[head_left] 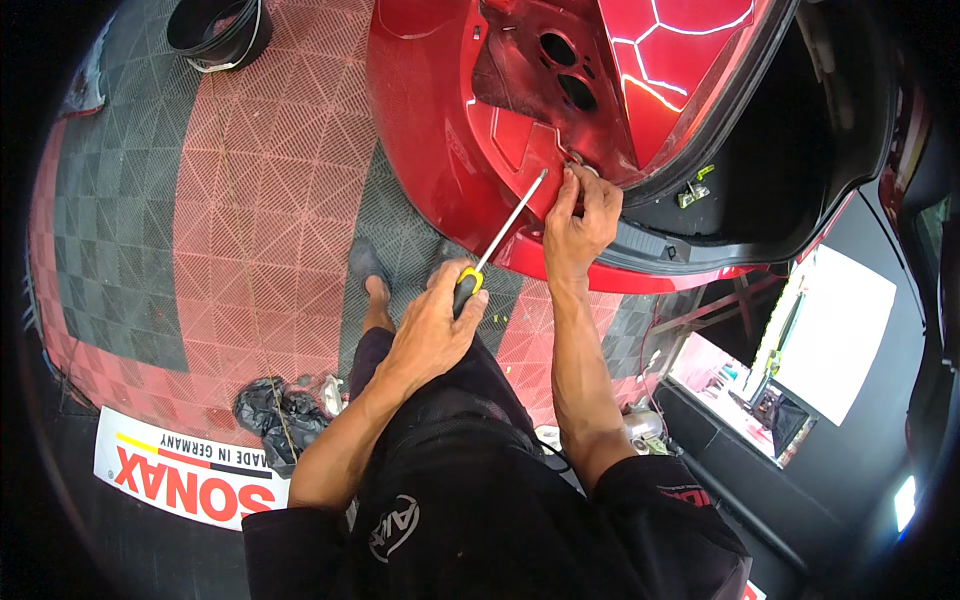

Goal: The person removes a tail light assembly from a red car and places it in the trunk. They then retrieve a small container of screws from the car's interior and return to the trunk to work on the assembly. Using a screwdriver, the person unscrews fasteners on the tail light housing and removes a red plastic cover.

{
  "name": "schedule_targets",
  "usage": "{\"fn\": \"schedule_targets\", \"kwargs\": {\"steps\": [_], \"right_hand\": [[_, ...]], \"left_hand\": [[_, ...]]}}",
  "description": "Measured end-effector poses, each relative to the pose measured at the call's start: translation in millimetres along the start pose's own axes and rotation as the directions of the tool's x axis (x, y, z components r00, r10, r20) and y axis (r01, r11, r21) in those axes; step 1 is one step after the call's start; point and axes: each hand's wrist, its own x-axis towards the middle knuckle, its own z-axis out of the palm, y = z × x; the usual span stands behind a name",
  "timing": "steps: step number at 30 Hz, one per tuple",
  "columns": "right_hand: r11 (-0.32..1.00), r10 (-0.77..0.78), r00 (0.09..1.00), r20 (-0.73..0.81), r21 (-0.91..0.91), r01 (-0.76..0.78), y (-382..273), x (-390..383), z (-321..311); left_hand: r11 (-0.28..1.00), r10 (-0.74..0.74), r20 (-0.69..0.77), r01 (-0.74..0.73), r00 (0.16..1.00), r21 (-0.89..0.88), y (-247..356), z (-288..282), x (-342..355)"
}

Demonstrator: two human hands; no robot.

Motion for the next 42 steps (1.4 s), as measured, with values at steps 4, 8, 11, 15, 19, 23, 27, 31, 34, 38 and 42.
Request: {"fn": "schedule_targets", "kwargs": {"steps": [4,8,11,15,19,23,27,31,34,38,42], "right_hand": [[1.000,-0.001,0.999,-0.041,0.023,0.002,-1.1,-0.1,2.2],[0.950,0.267,0.963,-0.017,0.172,-0.261,-13.6,0.0,-1.9],[0.987,0.106,0.993,-0.061,0.125,-0.098,-3.5,-0.5,1.1],[0.988,0.083,0.995,-0.052,0.137,-0.075,0.6,-2.3,1.2],[0.982,0.113,0.993,-0.046,0.155,-0.104,-0.8,-1.7,0.0],[0.963,0.168,0.985,-0.030,0.218,-0.157,-1.9,-1.7,-0.8],[0.965,0.161,0.987,-0.020,0.214,-0.153,-3.2,-0.5,-3.3],[0.962,0.184,0.983,0.007,0.206,-0.181,-5.4,0.3,-5.3],[0.966,0.180,0.983,0.024,0.185,-0.182,-7.2,2.0,-7.2],[0.963,0.195,0.980,0.039,0.180,-0.199,-7.0,2.9,-8.7],[0.974,0.170,0.984,0.045,0.146,-0.175,-8.6,4.2,-10.0]], "left_hand": [[0.996,0.084,0.022,-0.085,0.996,0.029,-5.1,0.1,7.9],[0.990,0.118,0.010,-0.118,0.993,0.081,-4.5,0.9,10.9],[0.985,0.130,-0.007,-0.128,0.991,0.118,-10.3,-0.2,15.9],[0.975,0.159,-0.026,-0.153,0.987,0.161,-11.4,-2.6,21.9],[0.971,0.161,-0.031,-0.153,0.986,0.183,-11.9,-3.6,23.4],[0.969,0.172,-0.030,-0.164,0.985,0.187,-12.2,-4.7,22.7],[0.950,0.235,-0.052,-0.219,0.970,0.223,-16.0,-3.5,23.6],[0.913,0.281,-0.061,-0.247,0.958,0.324,-16.7,-3.2,24.5],[0.875,0.328,-0.084,-0.270,0.941,0.401,-17.7,-2.6,25.5],[0.764,0.418,-0.097,-0.292,0.903,0.575,-15.8,-5.1,25.3],[0.723,0.451,-0.099,-0.299,0.887,0.623,-17.6,-8.2,29.2]]}}
